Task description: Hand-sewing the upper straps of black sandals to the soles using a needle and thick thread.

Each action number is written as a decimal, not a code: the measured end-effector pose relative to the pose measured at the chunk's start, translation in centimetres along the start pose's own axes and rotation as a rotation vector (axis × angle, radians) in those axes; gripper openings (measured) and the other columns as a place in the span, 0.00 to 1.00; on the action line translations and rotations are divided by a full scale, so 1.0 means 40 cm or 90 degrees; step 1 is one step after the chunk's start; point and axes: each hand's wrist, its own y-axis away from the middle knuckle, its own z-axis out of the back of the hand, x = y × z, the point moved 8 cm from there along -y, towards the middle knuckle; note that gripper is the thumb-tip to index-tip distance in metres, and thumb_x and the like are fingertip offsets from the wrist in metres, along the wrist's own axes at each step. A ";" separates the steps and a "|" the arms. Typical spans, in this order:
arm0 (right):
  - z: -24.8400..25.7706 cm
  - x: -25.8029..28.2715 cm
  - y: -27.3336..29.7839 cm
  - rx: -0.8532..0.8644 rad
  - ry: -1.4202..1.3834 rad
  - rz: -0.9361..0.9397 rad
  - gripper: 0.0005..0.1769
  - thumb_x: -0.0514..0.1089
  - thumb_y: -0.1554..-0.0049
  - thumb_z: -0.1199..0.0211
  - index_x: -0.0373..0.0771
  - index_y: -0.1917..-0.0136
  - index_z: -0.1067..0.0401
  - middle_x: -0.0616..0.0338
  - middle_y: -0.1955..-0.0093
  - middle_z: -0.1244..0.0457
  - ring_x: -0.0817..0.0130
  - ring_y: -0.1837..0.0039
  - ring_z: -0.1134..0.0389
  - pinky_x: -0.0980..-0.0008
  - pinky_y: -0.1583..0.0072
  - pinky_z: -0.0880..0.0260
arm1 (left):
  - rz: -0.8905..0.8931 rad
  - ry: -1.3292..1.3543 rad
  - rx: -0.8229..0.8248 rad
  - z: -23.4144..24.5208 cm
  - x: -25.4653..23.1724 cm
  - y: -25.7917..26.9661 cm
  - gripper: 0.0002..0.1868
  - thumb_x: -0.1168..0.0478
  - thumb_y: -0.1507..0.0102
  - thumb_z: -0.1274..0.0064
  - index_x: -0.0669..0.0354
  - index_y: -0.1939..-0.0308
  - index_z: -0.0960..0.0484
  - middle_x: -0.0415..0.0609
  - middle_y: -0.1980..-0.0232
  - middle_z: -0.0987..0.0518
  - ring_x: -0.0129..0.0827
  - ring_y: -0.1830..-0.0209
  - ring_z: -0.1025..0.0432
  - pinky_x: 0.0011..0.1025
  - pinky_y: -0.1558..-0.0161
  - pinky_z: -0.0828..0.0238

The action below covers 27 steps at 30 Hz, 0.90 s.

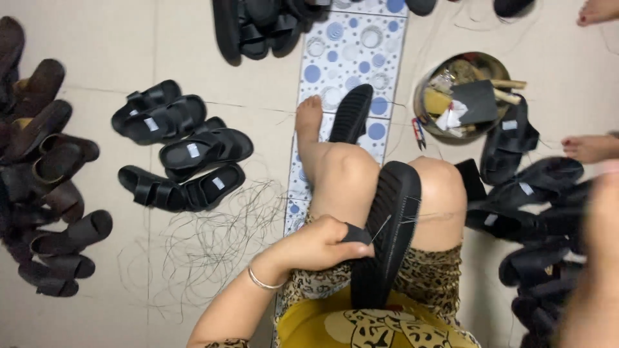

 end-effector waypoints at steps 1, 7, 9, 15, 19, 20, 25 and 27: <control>0.029 0.062 -0.035 0.000 -0.359 -0.057 0.09 0.31 0.19 0.54 0.22 0.31 0.39 0.29 0.27 0.41 0.38 0.23 0.43 0.46 0.18 0.46 | -0.116 0.161 0.073 -0.018 -0.013 0.004 0.17 0.53 0.30 0.51 0.63 0.47 0.17 0.47 0.46 0.16 0.28 0.43 0.23 0.26 0.34 0.28; -0.092 0.335 0.081 0.439 -0.301 0.030 0.32 0.54 0.44 0.37 0.55 0.27 0.36 0.69 0.56 0.26 0.68 0.57 0.24 0.67 0.55 0.27 | -0.408 0.151 -0.390 0.171 -0.260 -0.022 0.12 0.60 0.29 0.48 0.67 0.50 0.17 0.49 0.52 0.18 0.28 0.61 0.25 0.19 0.52 0.21; -0.067 0.346 0.067 0.419 -0.350 0.054 0.14 0.51 0.43 0.37 0.54 0.43 0.29 0.69 0.62 0.32 0.69 0.61 0.29 0.67 0.58 0.31 | -0.527 -0.096 -0.528 0.204 -0.290 -0.022 0.09 0.66 0.30 0.47 0.69 0.49 0.19 0.52 0.52 0.17 0.35 0.63 0.21 0.26 0.58 0.20; -0.006 0.443 -0.055 0.297 -0.927 0.053 0.15 0.46 0.35 0.47 0.37 0.59 0.28 0.51 0.51 0.33 0.55 0.47 0.29 0.59 0.44 0.25 | -0.329 0.468 -0.575 0.302 -0.167 -0.191 0.17 0.52 0.31 0.51 0.65 0.55 0.21 0.46 0.73 0.29 0.30 0.75 0.33 0.29 0.69 0.38; -0.154 0.344 -0.011 0.196 -1.165 -0.166 0.24 0.45 0.32 0.53 0.40 0.70 0.37 0.60 0.76 0.44 0.66 0.70 0.40 0.69 0.63 0.36 | -0.244 0.733 -0.578 0.384 0.029 -0.271 0.12 0.56 0.35 0.43 0.63 0.62 0.22 0.35 0.82 0.46 0.18 0.89 0.53 0.22 0.90 0.65; -0.137 0.310 -0.016 0.191 -1.164 -0.164 0.24 0.45 0.32 0.53 0.40 0.70 0.37 0.60 0.76 0.44 0.66 0.70 0.40 0.69 0.63 0.36 | -0.247 0.731 -0.574 0.409 0.054 -0.246 0.12 0.56 0.35 0.43 0.63 0.62 0.22 0.35 0.82 0.46 0.18 0.89 0.53 0.22 0.90 0.65; -0.088 0.102 0.003 0.199 -0.553 -0.444 0.16 0.37 0.36 0.45 0.33 0.35 0.35 0.51 0.43 0.34 0.68 0.44 0.30 0.70 0.52 0.25 | 0.229 -0.456 -0.620 0.602 0.241 -0.079 0.28 0.43 0.29 0.56 0.67 0.56 0.18 0.64 0.50 0.21 0.64 0.52 0.27 0.54 0.51 0.34; -0.069 0.139 0.010 0.262 -0.469 -0.335 0.22 0.38 0.37 0.48 0.33 0.30 0.36 0.48 0.38 0.36 0.62 0.39 0.33 0.63 0.42 0.30 | 0.094 -0.393 -0.624 0.526 0.128 -0.034 0.18 0.48 0.30 0.54 0.57 0.51 0.18 0.52 0.50 0.19 0.49 0.53 0.25 0.42 0.51 0.32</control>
